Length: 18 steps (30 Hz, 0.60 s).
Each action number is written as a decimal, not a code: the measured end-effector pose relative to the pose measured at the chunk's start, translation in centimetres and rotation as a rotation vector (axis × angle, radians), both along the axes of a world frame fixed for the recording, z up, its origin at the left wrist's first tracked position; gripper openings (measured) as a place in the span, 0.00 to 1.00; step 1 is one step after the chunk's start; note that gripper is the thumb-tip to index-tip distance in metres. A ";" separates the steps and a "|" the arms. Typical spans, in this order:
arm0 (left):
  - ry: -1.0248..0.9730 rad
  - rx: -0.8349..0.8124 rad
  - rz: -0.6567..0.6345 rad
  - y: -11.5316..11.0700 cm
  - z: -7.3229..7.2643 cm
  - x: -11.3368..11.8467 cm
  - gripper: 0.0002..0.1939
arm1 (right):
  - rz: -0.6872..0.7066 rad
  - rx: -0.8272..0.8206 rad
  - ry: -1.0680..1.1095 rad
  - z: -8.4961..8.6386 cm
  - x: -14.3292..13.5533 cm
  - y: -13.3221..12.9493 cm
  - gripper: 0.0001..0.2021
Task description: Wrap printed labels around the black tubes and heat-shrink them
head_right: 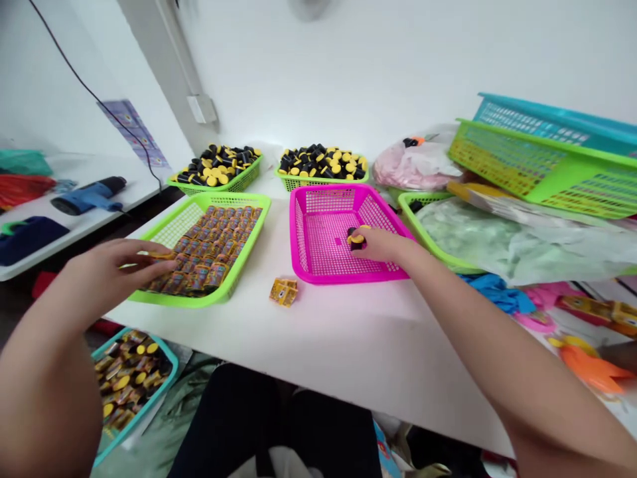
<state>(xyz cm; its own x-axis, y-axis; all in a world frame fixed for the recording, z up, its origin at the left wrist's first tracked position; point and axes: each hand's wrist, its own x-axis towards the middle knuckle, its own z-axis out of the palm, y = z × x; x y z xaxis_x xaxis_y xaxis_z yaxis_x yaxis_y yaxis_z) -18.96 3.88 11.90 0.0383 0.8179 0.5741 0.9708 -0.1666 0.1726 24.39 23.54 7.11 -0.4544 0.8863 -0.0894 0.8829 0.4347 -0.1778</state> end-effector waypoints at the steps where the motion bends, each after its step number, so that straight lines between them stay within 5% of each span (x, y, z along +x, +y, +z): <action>1: 0.031 -0.009 0.002 0.5 -0.4 -0.9 0.11 | 0.016 -0.027 -0.017 -0.6 0.1 0.7 0.21; 6: 0.010 -0.121 -0.062 2.0 -2.7 -2.5 0.06 | 0.027 0.021 -0.041 -1.9 -0.5 1.1 0.17; 11: 0.067 -0.197 -0.039 2.0 -3.4 -2.1 0.09 | -0.084 0.174 0.114 0.2 -0.2 -1.4 0.16; 16: 0.208 0.096 0.296 -1.3 -1.1 2.2 0.16 | -0.349 0.589 0.668 1.5 0.8 -7.0 0.23; 18: 0.087 0.157 0.089 -2.4 -1.0 5.6 0.14 | -0.395 0.727 0.817 0.9 1.2 -8.7 0.22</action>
<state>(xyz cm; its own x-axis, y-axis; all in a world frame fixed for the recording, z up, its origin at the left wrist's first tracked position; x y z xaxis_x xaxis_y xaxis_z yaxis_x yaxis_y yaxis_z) -13.39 1.51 10.89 0.0251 0.7207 0.6927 0.9930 -0.0979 0.0660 25.57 14.85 7.99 0.1776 0.7011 0.6906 0.7174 0.3881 -0.5785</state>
